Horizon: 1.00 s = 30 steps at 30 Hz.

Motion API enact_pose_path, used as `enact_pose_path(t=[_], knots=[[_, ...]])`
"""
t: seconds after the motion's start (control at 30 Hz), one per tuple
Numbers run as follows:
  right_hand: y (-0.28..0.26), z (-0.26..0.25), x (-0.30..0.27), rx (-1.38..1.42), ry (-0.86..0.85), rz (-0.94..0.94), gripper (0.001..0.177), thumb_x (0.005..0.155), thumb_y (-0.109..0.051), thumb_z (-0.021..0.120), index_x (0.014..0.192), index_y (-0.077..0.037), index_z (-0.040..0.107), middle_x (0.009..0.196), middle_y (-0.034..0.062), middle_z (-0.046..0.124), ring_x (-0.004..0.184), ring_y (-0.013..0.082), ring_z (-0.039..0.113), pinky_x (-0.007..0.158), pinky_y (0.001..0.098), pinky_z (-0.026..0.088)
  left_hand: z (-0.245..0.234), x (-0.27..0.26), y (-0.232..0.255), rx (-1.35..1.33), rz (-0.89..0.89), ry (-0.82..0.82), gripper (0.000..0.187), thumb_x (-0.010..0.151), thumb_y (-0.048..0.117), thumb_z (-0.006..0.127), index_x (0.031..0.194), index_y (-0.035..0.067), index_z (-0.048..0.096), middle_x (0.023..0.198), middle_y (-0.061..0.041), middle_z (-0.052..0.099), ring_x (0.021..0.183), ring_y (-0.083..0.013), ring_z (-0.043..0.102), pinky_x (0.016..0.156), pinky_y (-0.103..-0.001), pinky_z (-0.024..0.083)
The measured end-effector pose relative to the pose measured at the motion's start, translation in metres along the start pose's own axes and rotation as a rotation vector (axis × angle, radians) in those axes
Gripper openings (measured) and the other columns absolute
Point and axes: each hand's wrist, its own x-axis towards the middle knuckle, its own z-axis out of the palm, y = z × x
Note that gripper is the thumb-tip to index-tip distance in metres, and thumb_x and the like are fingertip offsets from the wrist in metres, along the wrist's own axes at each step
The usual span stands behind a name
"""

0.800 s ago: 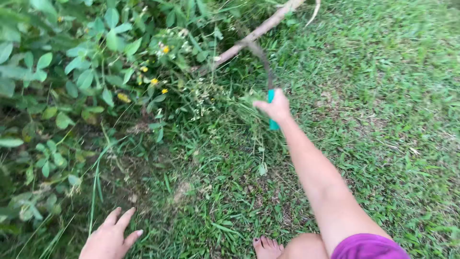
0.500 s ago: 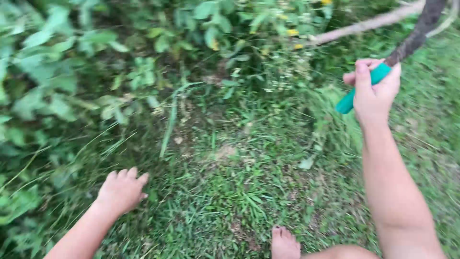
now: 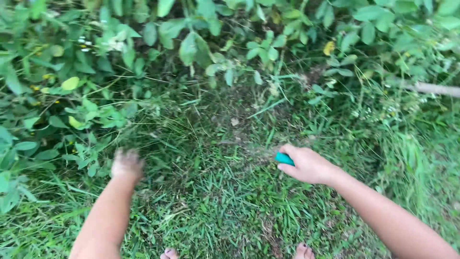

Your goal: Cutting grass and weeds using a handheld sickle in a garden area.

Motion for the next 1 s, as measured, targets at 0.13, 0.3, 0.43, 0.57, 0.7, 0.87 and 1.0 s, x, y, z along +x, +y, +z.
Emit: enact_pose_path(t=[0.13,0.3,0.43,0.57,0.7,0.87,1.0], knots=[[-0.009,0.013,0.022,0.034,0.010,-0.215,0.044,0.091,-0.033,0.066,0.124,-0.007,0.054,0.102,0.0191,0.072,0.094,0.0400,0.071,0.080,0.0500,0.056,-0.007,-0.051,-0.046,-0.239,-0.091,-0.156,0.070,0.101,0.059,0.054,0.162,0.039,0.026,0.173,-0.005,0.011,0.160,-0.0290,0.013,0.128,-0.058,0.007],[-0.028,0.019,0.037,-0.123,-0.131,0.219,0.038,0.097,-0.036,0.058,0.126,-0.012,0.052,0.100,0.0193,0.074,0.096,0.0406,0.071,0.086,0.0516,0.056,-0.059,-0.088,-0.024,-0.378,0.061,0.071,0.042,0.093,0.052,0.067,0.113,0.015,0.075,0.127,-0.005,0.071,0.116,-0.0241,0.072,0.094,-0.040,0.060],[-0.006,0.043,0.043,-0.157,-0.050,0.258,0.037,0.097,-0.036,0.056,0.126,-0.013,0.051,0.105,0.0188,0.072,0.099,0.0418,0.070,0.087,0.0537,0.055,-0.116,-0.060,0.050,-0.282,0.254,0.509,0.017,0.091,0.019,0.064,0.088,0.012,0.079,0.096,-0.010,0.076,0.091,-0.0240,0.075,0.067,-0.039,0.063],[0.016,0.042,0.037,-0.033,0.033,0.404,0.040,0.097,-0.035,0.057,0.127,-0.009,0.051,0.100,0.0224,0.073,0.096,0.0435,0.071,0.086,0.0533,0.056,-0.158,0.019,0.128,-0.235,0.773,0.663,0.019,0.087,0.024,0.067,0.087,0.008,0.077,0.097,-0.014,0.075,0.091,-0.0320,0.074,0.074,-0.047,0.061],[0.044,0.040,0.018,0.155,0.262,0.506,0.045,0.096,-0.034,0.057,0.131,-0.006,0.051,0.094,0.0257,0.074,0.090,0.0452,0.073,0.083,0.0529,0.057,-0.190,0.119,0.168,-0.090,0.719,0.899,0.019,0.089,0.014,0.060,0.096,0.006,0.076,0.107,-0.012,0.072,0.106,-0.0302,0.069,0.088,-0.046,0.057],[0.068,0.053,-0.009,0.225,0.318,0.614,0.047,0.096,-0.035,0.057,0.131,-0.006,0.050,0.090,0.0246,0.074,0.087,0.0423,0.074,0.080,0.0515,0.058,-0.229,0.207,0.154,-0.112,0.636,1.099,0.023,0.089,0.016,0.056,0.104,0.008,0.071,0.118,-0.016,0.068,0.121,-0.0346,0.062,0.103,-0.050,0.049],[0.053,0.058,-0.011,0.344,0.281,0.577,0.045,0.094,-0.033,0.058,0.129,-0.006,0.049,0.084,0.0212,0.074,0.078,0.0381,0.076,0.073,0.0497,0.059,-0.244,0.269,0.139,0.047,0.161,1.129,0.059,0.089,0.023,0.050,0.146,0.008,0.042,0.139,-0.019,0.058,0.129,-0.0373,0.053,0.108,-0.058,0.033]])
